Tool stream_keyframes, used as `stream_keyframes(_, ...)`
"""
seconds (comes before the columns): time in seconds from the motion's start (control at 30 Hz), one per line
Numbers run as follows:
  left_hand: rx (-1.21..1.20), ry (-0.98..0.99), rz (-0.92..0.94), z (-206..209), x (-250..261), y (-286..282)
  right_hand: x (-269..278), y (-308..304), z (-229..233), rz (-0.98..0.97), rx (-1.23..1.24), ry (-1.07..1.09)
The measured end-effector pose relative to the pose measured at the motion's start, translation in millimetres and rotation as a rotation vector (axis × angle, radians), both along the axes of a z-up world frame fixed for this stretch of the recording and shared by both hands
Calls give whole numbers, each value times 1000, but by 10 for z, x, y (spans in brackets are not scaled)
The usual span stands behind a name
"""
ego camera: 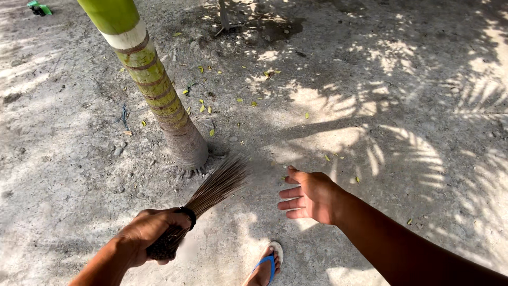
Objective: The person sweeps the dirt ground using a handheld stick broom, walks across the yard, and sweeps debris off a bamboo bench.
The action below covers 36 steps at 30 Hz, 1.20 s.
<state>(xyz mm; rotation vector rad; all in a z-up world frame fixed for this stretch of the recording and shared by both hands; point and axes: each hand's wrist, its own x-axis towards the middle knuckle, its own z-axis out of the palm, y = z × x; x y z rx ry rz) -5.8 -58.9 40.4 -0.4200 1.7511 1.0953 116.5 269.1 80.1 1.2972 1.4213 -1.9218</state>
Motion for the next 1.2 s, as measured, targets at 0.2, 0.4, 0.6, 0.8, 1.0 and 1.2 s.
stream_keyframes(0.2,-289,-72,43,-454,179,832,72,143,-53,-12,25,-36)
stream_keyframes(0.4,-45,-144,31,-317,455,1501,274,454,-49,-61,46,-51)
stream_keyframes(0.6,9,-10,-6,71,-5,1200,119,524,-46,-73,9,-1)
stream_keyframes(0.8,-312,160,-162,-371,-199,1956,222,585,-88,-104,-27,22)
stream_keyframes(1.0,-42,-79,-325,-525,-433,2184,358,791,24,-241,42,-55)
stream_keyframes(1.2,62,91,-237,-21,-1319,1923,-243,960,179,-297,82,-18)
